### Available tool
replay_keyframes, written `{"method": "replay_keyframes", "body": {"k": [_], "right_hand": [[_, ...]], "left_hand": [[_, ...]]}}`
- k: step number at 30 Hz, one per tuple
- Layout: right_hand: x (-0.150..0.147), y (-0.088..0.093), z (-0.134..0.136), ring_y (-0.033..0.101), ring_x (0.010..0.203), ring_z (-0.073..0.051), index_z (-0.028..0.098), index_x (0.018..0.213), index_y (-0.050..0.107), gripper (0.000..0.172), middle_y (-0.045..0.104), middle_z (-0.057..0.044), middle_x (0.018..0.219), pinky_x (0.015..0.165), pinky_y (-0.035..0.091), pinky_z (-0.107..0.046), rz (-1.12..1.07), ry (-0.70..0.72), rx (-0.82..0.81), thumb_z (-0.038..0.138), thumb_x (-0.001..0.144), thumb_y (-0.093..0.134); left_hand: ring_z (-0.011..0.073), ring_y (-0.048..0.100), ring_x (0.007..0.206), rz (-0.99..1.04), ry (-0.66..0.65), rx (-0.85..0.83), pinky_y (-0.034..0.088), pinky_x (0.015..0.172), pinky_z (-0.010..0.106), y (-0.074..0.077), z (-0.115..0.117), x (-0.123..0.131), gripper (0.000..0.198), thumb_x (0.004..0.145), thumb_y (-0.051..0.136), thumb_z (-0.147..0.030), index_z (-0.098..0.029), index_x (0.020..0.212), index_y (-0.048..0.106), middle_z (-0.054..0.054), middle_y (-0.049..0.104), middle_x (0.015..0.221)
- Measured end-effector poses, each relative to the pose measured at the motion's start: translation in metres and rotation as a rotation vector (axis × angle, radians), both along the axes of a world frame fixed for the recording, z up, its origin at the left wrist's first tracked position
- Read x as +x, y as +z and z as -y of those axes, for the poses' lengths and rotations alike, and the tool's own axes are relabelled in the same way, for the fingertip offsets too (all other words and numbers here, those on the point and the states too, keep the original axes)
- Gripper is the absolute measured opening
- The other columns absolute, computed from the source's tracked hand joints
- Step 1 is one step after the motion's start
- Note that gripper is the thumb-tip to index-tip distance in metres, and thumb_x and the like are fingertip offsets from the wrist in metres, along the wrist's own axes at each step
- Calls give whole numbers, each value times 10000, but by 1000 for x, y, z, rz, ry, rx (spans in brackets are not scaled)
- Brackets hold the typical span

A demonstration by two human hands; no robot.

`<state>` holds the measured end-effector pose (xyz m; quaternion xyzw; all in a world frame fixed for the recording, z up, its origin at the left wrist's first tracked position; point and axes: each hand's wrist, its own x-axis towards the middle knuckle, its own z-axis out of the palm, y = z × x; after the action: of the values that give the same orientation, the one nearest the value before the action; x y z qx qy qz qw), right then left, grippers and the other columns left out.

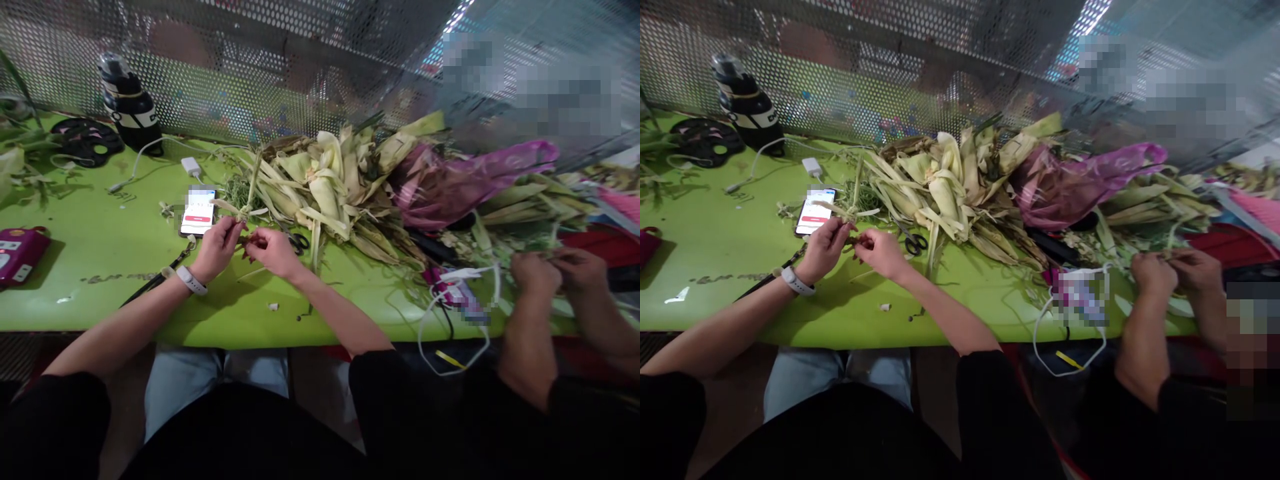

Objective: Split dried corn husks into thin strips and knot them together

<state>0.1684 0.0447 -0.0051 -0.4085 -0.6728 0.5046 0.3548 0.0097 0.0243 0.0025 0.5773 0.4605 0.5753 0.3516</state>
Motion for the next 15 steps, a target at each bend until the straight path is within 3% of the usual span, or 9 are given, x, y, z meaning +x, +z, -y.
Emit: {"method": "replay_keyframes", "body": {"k": [3, 7, 15], "right_hand": [[1, -3, -3, 622, 614, -131, 191, 856, 617, 112, 662, -8, 715, 580, 515, -271, 34, -1, 96, 288, 816, 654], [0, -2, -6, 580, 636, -115, 204, 1013, 590, 269, 623, 15, 760, 588, 480, -248, -73, 95, 72, 388, 829, 655], [-3, -4, -1, 579, 720, -121, 219, 997, 580, 327, 611, 2, 841, 679, 503, -258, -161, 41, 78, 404, 768, 722]], "left_hand": [[103, 386, 553, 106, -1, -55, 286, 539, 276, -3, -4, 0, 148, 864, 669, -222, -181, 729, 627, -15, 494, 609], [81, 346, 500, 266, 13, -157, 281, 478, 251, -10, -10, -1, 202, 887, 649, -321, -185, 744, 608, -32, 448, 593], [70, 327, 464, 301, -27, -194, 237, 432, 244, -18, -11, 2, 252, 872, 670, -358, -190, 715, 566, -51, 398, 545]]}}
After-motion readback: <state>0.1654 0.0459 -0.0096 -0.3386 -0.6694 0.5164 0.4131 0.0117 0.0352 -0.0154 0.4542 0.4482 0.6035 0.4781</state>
